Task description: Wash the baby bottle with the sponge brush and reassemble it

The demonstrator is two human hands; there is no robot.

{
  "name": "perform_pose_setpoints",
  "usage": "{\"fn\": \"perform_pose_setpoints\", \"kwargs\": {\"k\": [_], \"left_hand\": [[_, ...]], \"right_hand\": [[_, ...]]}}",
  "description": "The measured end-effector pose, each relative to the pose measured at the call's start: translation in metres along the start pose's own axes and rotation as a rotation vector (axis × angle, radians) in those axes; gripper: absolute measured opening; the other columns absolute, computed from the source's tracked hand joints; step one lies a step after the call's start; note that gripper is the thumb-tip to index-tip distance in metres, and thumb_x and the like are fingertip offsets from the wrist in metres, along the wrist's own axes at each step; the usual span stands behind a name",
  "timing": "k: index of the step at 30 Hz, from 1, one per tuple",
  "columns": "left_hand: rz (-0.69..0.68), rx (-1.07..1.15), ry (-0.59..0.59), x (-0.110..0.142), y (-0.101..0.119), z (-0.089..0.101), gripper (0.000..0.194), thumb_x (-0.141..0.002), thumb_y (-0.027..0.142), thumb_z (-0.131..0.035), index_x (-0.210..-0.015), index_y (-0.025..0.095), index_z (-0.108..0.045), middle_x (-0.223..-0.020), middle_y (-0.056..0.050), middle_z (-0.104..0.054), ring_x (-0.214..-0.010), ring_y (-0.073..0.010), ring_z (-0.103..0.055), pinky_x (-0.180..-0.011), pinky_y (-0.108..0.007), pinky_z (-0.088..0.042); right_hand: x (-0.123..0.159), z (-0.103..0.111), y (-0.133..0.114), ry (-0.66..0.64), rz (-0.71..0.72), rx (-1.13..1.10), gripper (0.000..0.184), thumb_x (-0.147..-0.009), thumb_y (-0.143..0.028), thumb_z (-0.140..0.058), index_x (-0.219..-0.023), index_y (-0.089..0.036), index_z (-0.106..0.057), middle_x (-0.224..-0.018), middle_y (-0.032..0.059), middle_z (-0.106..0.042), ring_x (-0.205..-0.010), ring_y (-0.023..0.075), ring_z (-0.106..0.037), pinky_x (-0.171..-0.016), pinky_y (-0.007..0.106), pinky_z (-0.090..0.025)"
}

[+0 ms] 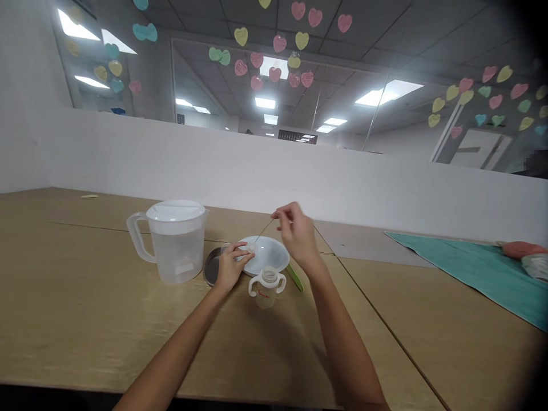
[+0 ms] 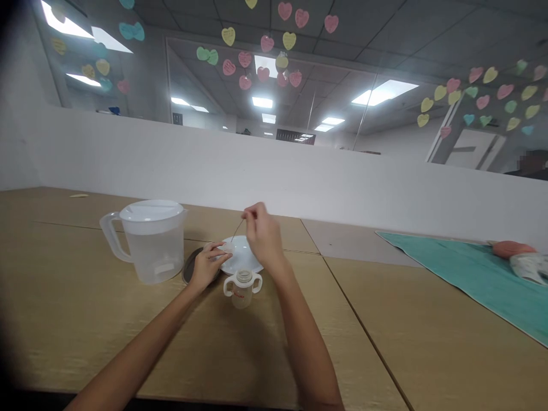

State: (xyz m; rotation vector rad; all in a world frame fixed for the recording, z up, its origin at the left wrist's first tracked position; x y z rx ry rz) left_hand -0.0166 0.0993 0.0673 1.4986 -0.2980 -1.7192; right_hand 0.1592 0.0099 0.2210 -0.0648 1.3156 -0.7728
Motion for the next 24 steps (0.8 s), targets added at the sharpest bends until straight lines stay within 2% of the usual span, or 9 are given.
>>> {"fn": "perform_pose_setpoints", "kwargs": {"k": [3, 6, 8, 11, 14, 16, 19, 21, 24], "left_hand": [[-0.039, -0.068, -0.001, 0.001, 0.002, 0.003, 0.02, -0.073, 0.037, -0.063, -0.073, 0.019, -0.071, -0.099, -0.008, -0.065, -0.085, -0.0183, -0.06, -0.081, -0.033, -0.046], [-0.075, -0.139, 0.025, 0.0, 0.004, 0.007, 0.024, -0.077, 0.039, -0.058, -0.08, 0.02, -0.071, -0.094, -0.006, -0.065, -0.084, -0.0171, -0.06, -0.08, -0.031, -0.045], [-0.108, -0.189, 0.004, 0.0, 0.006, 0.006, 0.026, -0.078, 0.041, -0.055, -0.082, 0.021, -0.071, -0.092, -0.005, -0.065, -0.083, -0.0168, -0.06, -0.078, -0.029, -0.045], [-0.154, -0.316, -0.098, 0.003, 0.01, -0.001, 0.024, -0.08, 0.04, -0.054, -0.081, 0.023, -0.071, -0.087, -0.004, -0.066, -0.083, -0.0176, -0.059, -0.078, -0.03, -0.043], [-0.193, -0.44, -0.216, 0.008, 0.013, -0.009, 0.021, -0.081, 0.036, -0.053, -0.08, 0.025, -0.071, -0.085, -0.003, -0.067, -0.084, -0.0191, -0.057, -0.08, -0.033, -0.039], [-0.219, -0.485, -0.265, 0.011, 0.017, -0.012, 0.021, -0.081, 0.034, -0.052, -0.082, 0.025, -0.071, -0.085, -0.003, -0.068, -0.083, -0.0192, -0.057, -0.081, -0.035, -0.036], [-0.242, -0.53, -0.258, 0.012, 0.02, -0.011, 0.023, -0.083, 0.034, -0.05, -0.081, 0.024, -0.07, -0.085, -0.003, -0.068, -0.083, -0.0192, -0.057, -0.079, -0.034, -0.035], [-0.242, -0.542, -0.231, 0.012, 0.02, -0.01, 0.025, -0.084, 0.035, -0.049, -0.08, 0.023, -0.07, -0.086, -0.003, -0.068, -0.083, -0.0192, -0.057, -0.078, -0.034, -0.035], [-0.22, -0.529, -0.207, 0.011, 0.018, -0.008, 0.028, -0.085, 0.037, -0.047, -0.08, 0.023, -0.07, -0.087, -0.004, -0.068, -0.084, -0.0192, -0.057, -0.077, -0.033, -0.036]], "right_hand": [[-0.004, 0.037, 0.01, 0.278, -0.03, -0.176, 0.019, -0.088, -0.036, -0.038, -0.095, -0.021, -0.048, -0.09, 0.0026, -0.06, -0.079, 0.0126, -0.058, -0.056, 0.022, -0.048], [-0.01, 0.044, 0.052, 0.379, -0.125, -0.177, 0.023, -0.086, -0.04, -0.041, -0.095, -0.021, -0.05, -0.091, 0.0034, -0.059, -0.078, 0.012, -0.058, -0.054, 0.021, -0.049], [-0.01, 0.027, 0.099, 0.299, -0.282, -0.067, 0.027, -0.086, -0.038, -0.038, -0.097, -0.018, -0.052, -0.088, 0.0047, -0.06, -0.076, 0.0124, -0.059, -0.054, 0.021, -0.05], [0.007, -0.011, 0.168, 0.012, -0.533, 0.364, 0.029, -0.088, -0.027, -0.03, -0.095, -0.015, -0.056, -0.085, 0.0058, -0.063, -0.073, 0.0114, -0.061, -0.06, 0.021, -0.049], [0.031, -0.028, 0.201, -0.045, -0.567, 0.505, 0.021, -0.083, -0.021, -0.042, -0.086, -0.015, -0.062, -0.087, 0.0095, -0.065, -0.083, 0.0166, -0.061, -0.072, 0.027, -0.047], [0.043, -0.032, 0.21, -0.086, -0.58, 0.567, 0.019, -0.081, -0.02, -0.045, -0.081, -0.015, -0.064, -0.086, 0.0118, -0.066, -0.085, 0.019, -0.061, -0.074, 0.029, -0.046], [0.049, -0.034, 0.213, -0.146, -0.576, 0.627, 0.019, -0.08, -0.016, -0.046, -0.079, -0.013, -0.065, -0.086, 0.0159, -0.065, -0.087, 0.0223, -0.061, -0.076, 0.033, -0.045], [0.045, -0.037, 0.207, -0.184, -0.534, 0.637, 0.02, -0.079, -0.013, -0.046, -0.085, -0.011, -0.065, -0.094, 0.0182, -0.063, -0.096, 0.024, -0.058, -0.081, 0.035, -0.044], [0.033, -0.055, 0.183, -0.275, -0.398, 0.569, 0.027, -0.078, -0.009, -0.048, -0.099, -0.015, -0.063, -0.109, 0.013, -0.06, -0.107, 0.0192, -0.052, -0.09, 0.031, -0.041]]}}
Point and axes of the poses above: each hand's wrist, its own x-axis away from the middle knuckle, its own z-axis out of the back of the hand, y = z × x, the point moved 8 cm from there along -x, towards the middle knuckle
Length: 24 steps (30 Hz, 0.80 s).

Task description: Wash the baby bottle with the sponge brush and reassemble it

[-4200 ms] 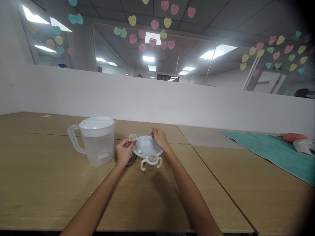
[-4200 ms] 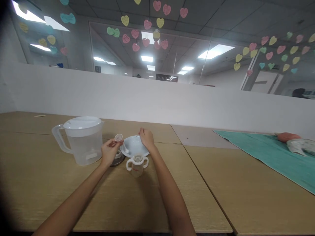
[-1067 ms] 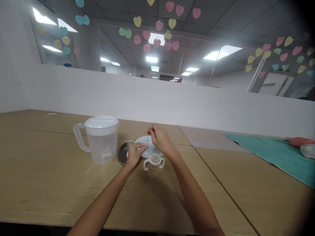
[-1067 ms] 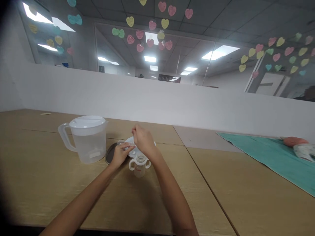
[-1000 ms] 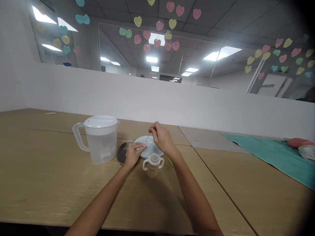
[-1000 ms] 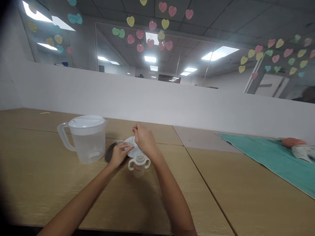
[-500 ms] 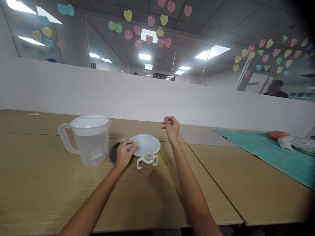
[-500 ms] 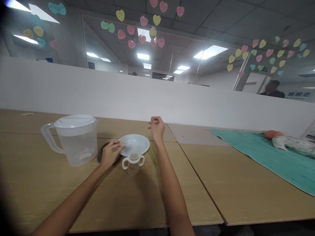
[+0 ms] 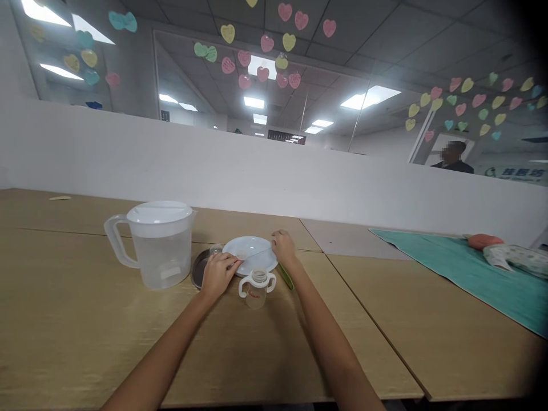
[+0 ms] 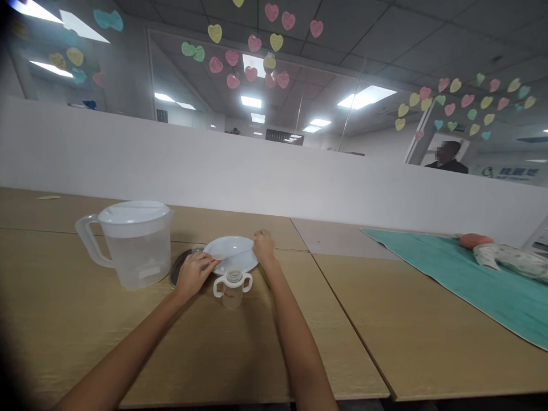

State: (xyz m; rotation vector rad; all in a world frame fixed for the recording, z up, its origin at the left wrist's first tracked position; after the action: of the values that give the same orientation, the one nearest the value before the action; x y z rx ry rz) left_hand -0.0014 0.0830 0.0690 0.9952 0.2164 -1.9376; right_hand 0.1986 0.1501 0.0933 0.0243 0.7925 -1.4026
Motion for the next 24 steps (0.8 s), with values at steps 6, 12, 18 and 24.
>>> {"fn": "perform_pose_setpoints", "kwargs": {"k": [6, 12, 18, 24], "left_hand": [[0.077, 0.02, -0.027, 0.0, -0.013, -0.003, 0.03, -0.086, 0.034, -0.044, -0.083, 0.021, -0.071, -0.082, -0.006, -0.067, -0.08, -0.0188, -0.057, -0.073, -0.03, -0.039], [0.109, 0.083, -0.026, -0.003, -0.022, 0.0, 0.023, -0.08, 0.037, -0.054, -0.086, 0.022, -0.07, -0.089, -0.005, -0.067, -0.087, -0.0192, -0.057, -0.079, -0.03, -0.041], [0.076, 0.025, -0.069, -0.002, -0.029, 0.009, 0.028, -0.082, 0.031, -0.047, -0.098, 0.021, -0.067, -0.096, -0.006, -0.066, -0.092, -0.0204, -0.057, -0.086, -0.032, -0.04], [0.231, -0.128, -0.114, 0.006, -0.043, 0.008, 0.028, -0.078, 0.014, -0.042, -0.094, 0.021, -0.063, -0.096, -0.006, -0.065, -0.093, -0.0212, -0.056, -0.082, -0.031, -0.041]], "right_hand": [[0.032, -0.034, -0.1, -0.552, 0.448, -0.621, 0.025, -0.074, -0.021, -0.06, -0.099, -0.019, -0.065, -0.099, 0.0028, -0.067, -0.09, 0.0136, -0.061, -0.08, 0.025, -0.047], [0.031, -0.047, -0.103, -0.557, 0.22, -0.933, 0.028, -0.065, -0.023, -0.067, -0.091, -0.015, -0.065, -0.09, 0.0042, -0.068, -0.086, 0.0151, -0.062, -0.079, 0.027, -0.048], [0.018, -0.035, -0.078, -0.493, 0.123, -0.829, 0.033, -0.067, -0.02, -0.065, -0.1, -0.015, -0.062, -0.082, 0.0024, -0.068, -0.077, 0.013, -0.063, -0.073, 0.024, -0.048], [0.014, -0.041, -0.049, -0.439, 0.232, -0.11, 0.027, -0.061, -0.006, -0.06, -0.083, -0.017, -0.071, -0.075, 0.0032, -0.068, -0.07, 0.0136, -0.059, -0.07, 0.024, -0.043]]}}
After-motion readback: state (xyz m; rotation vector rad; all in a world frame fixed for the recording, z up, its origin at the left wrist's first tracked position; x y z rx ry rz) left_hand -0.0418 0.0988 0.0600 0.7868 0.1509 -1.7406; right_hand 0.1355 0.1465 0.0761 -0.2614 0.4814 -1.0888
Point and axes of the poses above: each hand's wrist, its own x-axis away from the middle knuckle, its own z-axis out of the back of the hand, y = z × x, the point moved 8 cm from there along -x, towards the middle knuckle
